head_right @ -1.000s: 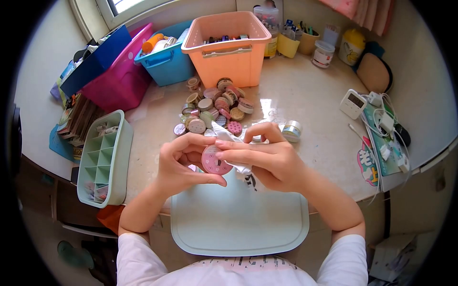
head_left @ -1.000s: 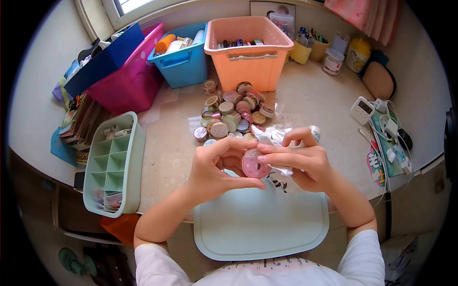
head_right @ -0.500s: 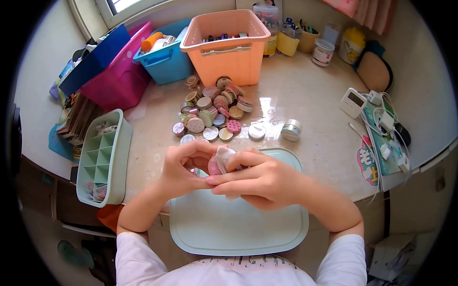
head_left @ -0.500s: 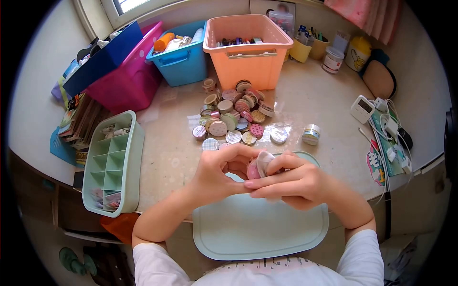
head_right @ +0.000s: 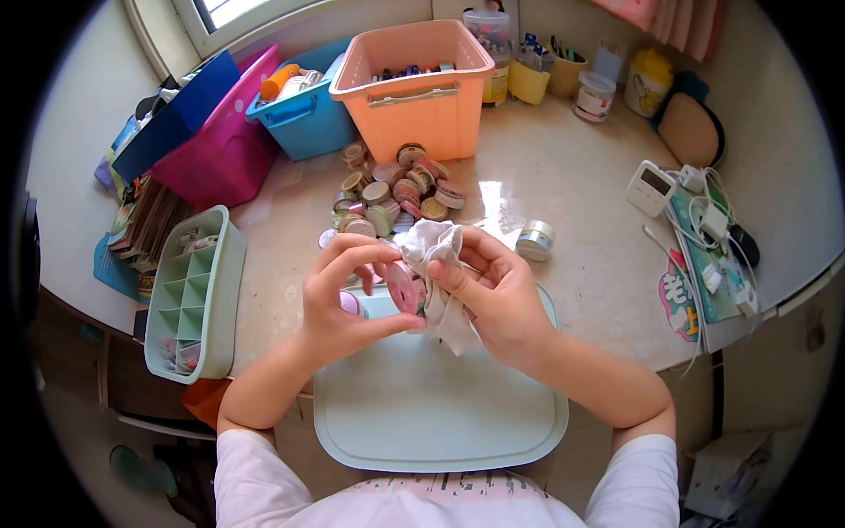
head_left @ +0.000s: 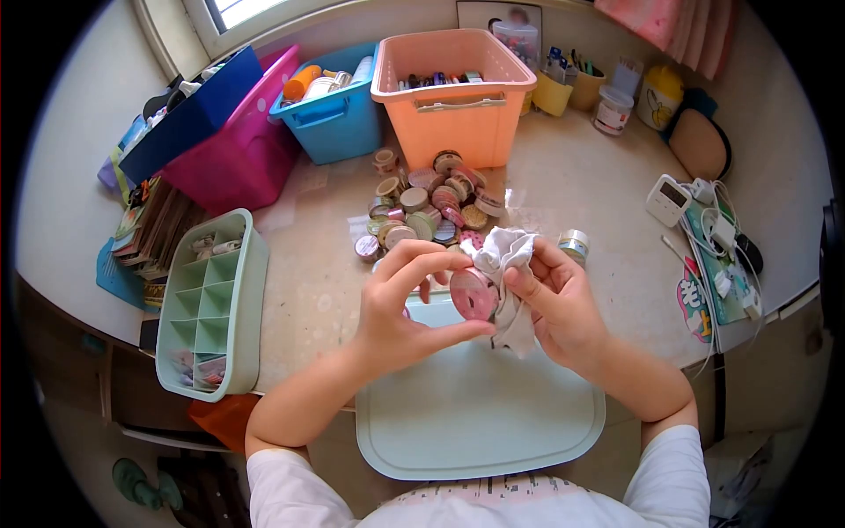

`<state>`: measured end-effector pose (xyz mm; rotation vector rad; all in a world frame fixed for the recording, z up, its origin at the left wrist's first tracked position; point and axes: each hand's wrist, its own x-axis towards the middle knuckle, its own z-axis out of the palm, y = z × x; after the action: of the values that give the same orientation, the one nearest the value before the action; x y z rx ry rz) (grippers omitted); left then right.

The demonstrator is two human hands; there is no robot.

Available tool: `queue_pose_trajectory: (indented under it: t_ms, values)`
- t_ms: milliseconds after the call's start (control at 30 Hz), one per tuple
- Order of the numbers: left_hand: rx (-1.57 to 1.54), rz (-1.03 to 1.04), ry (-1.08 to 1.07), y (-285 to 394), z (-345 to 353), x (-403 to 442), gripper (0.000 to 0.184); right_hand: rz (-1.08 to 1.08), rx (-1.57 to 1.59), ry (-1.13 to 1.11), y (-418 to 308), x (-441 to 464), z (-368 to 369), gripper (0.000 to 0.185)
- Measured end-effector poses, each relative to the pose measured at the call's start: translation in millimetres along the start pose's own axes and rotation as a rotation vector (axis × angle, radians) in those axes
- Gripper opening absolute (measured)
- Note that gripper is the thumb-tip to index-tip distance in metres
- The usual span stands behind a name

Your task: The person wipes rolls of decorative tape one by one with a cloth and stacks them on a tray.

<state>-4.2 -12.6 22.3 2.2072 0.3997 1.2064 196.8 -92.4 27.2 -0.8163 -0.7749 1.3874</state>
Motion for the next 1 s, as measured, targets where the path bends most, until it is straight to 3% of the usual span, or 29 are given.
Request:
queue_pose_trajectory:
  t_ms: [100, 300, 367, 433, 467, 567, 633, 700, 767, 833, 900, 1000]
  values:
    - [0.262, 0.09, 0.038, 3.8, -3.4, 0.2, 0.059, 0.04, 0.134, -0.057, -3.2, -1.0, -2.3, 0.044]
    - [-0.497, -0.251, -0.019, -3.7, -5.4, 1.6, 0.064, -0.25, -0.229, -0.205, 5.4, 1.5, -10.9, 0.034]
    - [-0.507, -0.243, -0.082, -6.1, -6.9, 2.4, 0.064, -0.311, -0.255, -0.132, 5.8, 4.3, -8.6, 0.032]
    - [-0.657, -0.325, -0.112, -6.5, -3.8, -1.5, 0.06, -0.558, -0.532, -0.306, 3.9, 4.4, -5.6, 0.034]
    - [-0.678, -0.318, -0.098, -10.5, -2.9, -5.3, 0.058, -0.72, -0.814, -0.38, -3.7, 0.9, -3.4, 0.037]
    - [-0.682, -0.301, -0.083, -5.5, -4.0, -0.2, 0.054, -0.874, -0.956, -0.607, -5.6, -5.8, 1.2, 0.036]
    - [-0.693, -0.312, -0.086, -9.3, -6.5, -2.1, 0.054, -0.8, -0.956, -0.532, -10.8, -2.4, -4.6, 0.034]
    - [-0.662, -0.32, -0.177, -15.6, -8.9, -6.0, 0.054, -0.883, -1.042, -0.369, -10.4, 4.9, -6.7, 0.037]
    - [-0.693, -0.345, -0.167, -16.6, -7.0, -5.9, 0.055, -0.875, -1.036, -0.432, -10.6, 4.6, -0.5, 0.039]
    - [-0.555, -0.186, -0.154, -17.6, -7.4, -3.5, 0.054, -0.918, -1.064, -0.502, -12.8, 2.9, -0.8, 0.04]
    - [-0.578, -0.164, -0.148, -16.9, -7.0, -2.3, 0.056, -0.934, -1.006, -0.585, -25.9, 5.0, -8.4, 0.04]
    - [-0.721, -0.212, -0.132, -7.9, -8.4, -3.9, 0.063, -0.908, -0.977, -0.405, -21.1, 10.8, -11.6, 0.047]
